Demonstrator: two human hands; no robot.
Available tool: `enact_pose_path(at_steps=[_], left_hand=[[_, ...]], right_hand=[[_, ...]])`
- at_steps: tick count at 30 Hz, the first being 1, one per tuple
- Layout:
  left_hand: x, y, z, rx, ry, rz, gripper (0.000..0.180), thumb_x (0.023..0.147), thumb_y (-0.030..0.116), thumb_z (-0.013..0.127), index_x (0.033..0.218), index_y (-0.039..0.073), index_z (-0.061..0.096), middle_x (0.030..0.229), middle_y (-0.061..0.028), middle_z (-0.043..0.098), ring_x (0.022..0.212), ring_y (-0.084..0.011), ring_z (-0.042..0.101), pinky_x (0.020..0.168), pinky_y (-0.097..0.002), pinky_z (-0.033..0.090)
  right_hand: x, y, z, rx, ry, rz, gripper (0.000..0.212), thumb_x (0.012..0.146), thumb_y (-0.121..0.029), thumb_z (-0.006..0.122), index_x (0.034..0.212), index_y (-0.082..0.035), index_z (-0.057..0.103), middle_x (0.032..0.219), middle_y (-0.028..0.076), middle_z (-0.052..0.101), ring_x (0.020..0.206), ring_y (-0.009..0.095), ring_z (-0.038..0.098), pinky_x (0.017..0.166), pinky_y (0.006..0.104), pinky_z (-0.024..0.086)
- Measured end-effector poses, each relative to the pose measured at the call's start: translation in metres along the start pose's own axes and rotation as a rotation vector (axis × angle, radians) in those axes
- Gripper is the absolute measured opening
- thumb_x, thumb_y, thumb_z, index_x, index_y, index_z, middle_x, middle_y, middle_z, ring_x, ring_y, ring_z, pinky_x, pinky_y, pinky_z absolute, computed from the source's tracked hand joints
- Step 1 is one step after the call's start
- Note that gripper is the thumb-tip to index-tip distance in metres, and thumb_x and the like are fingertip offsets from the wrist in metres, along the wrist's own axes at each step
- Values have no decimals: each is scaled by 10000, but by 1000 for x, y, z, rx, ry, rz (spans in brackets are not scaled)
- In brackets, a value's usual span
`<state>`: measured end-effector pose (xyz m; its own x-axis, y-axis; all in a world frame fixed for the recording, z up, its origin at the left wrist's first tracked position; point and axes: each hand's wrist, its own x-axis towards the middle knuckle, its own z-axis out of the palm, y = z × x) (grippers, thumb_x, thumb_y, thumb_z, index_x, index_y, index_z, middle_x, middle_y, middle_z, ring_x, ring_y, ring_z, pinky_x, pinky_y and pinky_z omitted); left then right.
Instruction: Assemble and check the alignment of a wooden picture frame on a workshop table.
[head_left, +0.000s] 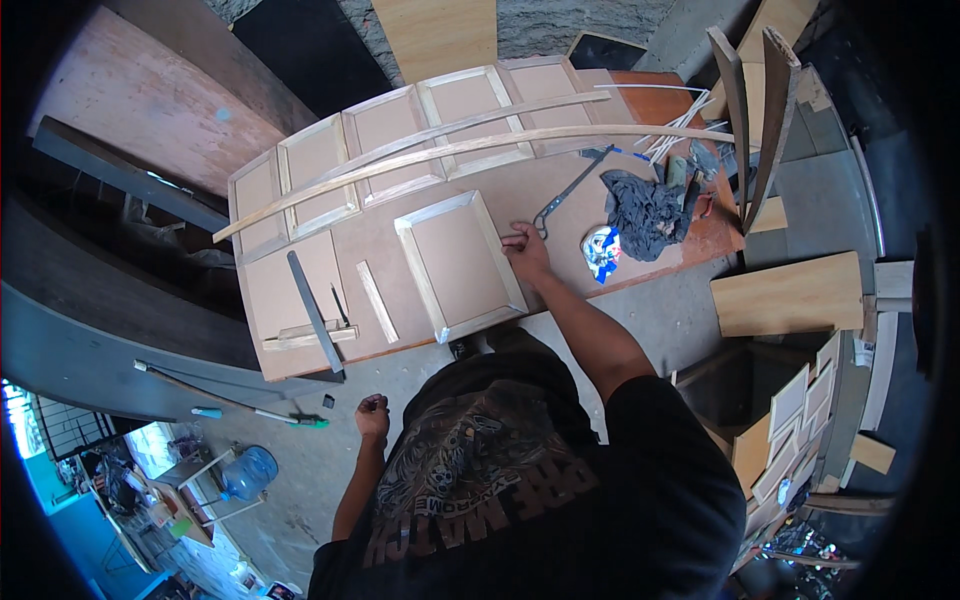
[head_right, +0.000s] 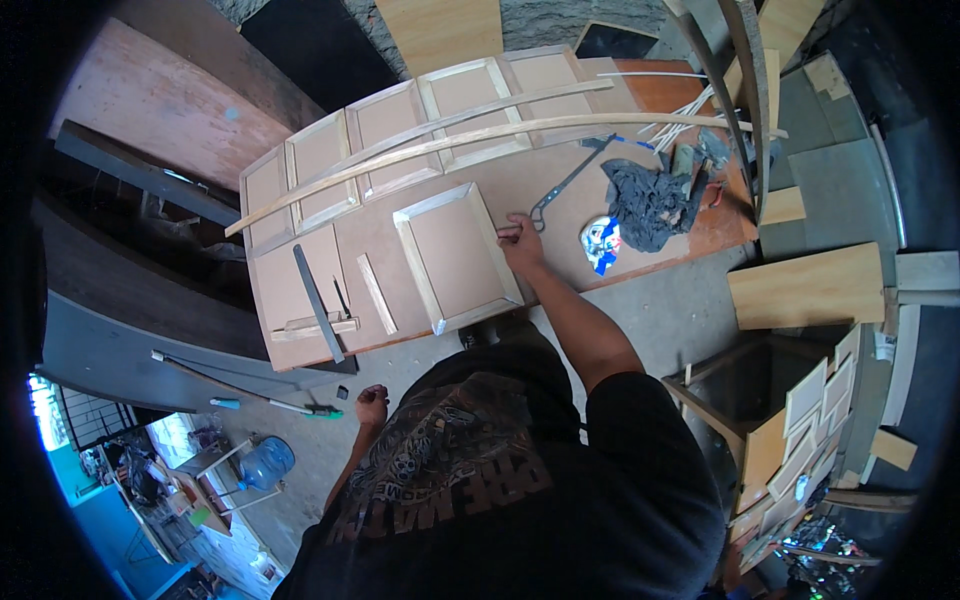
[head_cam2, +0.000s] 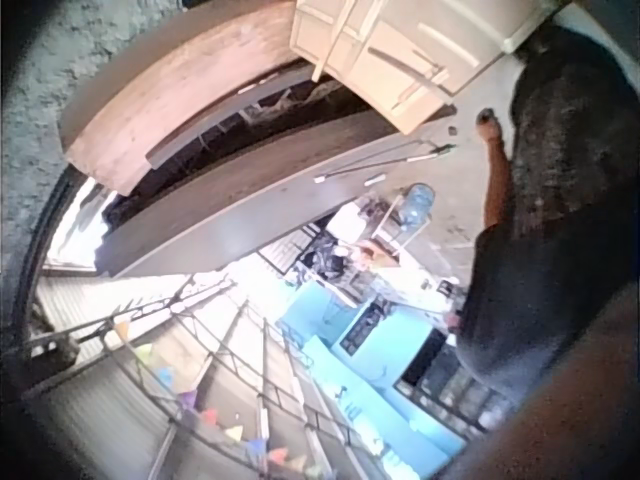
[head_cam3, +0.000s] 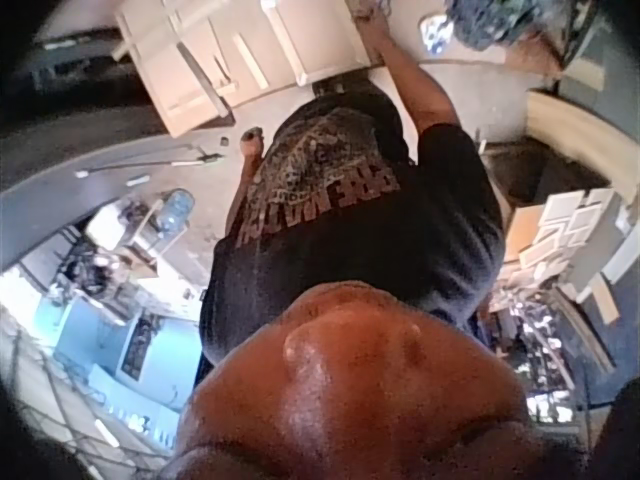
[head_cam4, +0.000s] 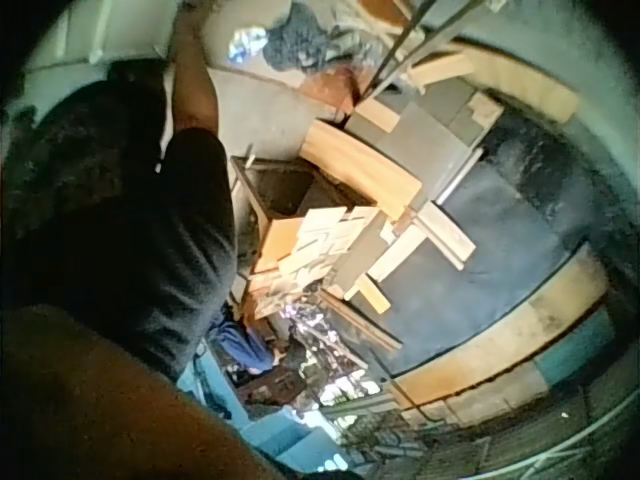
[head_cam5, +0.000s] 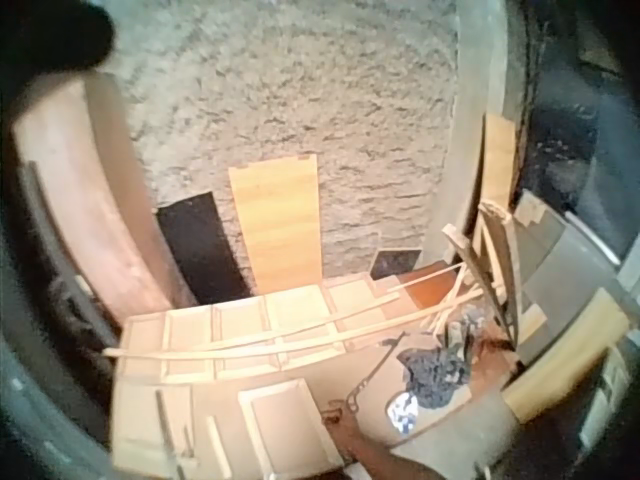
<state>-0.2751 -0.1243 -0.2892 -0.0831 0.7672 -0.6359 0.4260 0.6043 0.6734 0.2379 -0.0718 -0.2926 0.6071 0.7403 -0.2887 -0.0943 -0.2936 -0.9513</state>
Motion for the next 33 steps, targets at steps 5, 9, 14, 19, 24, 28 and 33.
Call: enact_pose_path(at_steps=[5,9,14,19,24,28,33], left_hand=[[1,2,-1,1,6,13,152,915,123,705,1028,27,672,849,-42,688,681,-123,617,650,-288,503],[2,6,-1,15,6,-7,147,917,128,708,1023,33,673,842,-36,685,679,-123,614,645,-283,500],[8,1,-5,-4,-4,16,152,916,129,708,1025,29,673,846,-40,688,681,-124,616,645,-281,501],[9,6,-3,-8,-8,19,160,914,126,704,1031,20,677,840,-42,689,673,-124,615,642,-280,501],[9,14,-4,82,13,51,174,909,136,708,1024,7,689,844,-54,700,691,-125,631,658,-287,511],[8,23,-1,88,-5,63,193,901,157,718,1027,12,697,855,-76,712,720,-153,656,680,-303,526],[7,65,21,437,-92,386,259,890,199,727,1076,22,701,881,-115,727,798,-199,692,752,-322,548]], right_hand=[[-3,-6,1,-57,-7,37,598,848,64,705,1374,-59,448,1096,96,686,985,169,650,914,319,532],[-4,-11,4,-71,14,59,594,845,63,707,1370,-58,457,1091,96,690,975,168,652,910,316,533],[-8,-18,4,-99,35,58,598,826,52,720,1362,-59,479,1082,91,692,951,168,652,896,312,536],[-9,-20,6,-80,41,61,595,824,44,721,1360,-58,483,1068,85,690,941,166,650,890,312,537],[-8,-19,7,-99,47,69,587,832,41,717,1361,-58,484,1058,81,686,940,165,648,887,310,537],[-9,-17,7,-91,54,71,585,834,45,711,1362,-56,481,1061,81,683,948,162,644,884,309,538],[-9,-11,3,-111,61,63,573,840,48,693,1362,-56,480,1054,87,680,947,162,643,870,308,544]])
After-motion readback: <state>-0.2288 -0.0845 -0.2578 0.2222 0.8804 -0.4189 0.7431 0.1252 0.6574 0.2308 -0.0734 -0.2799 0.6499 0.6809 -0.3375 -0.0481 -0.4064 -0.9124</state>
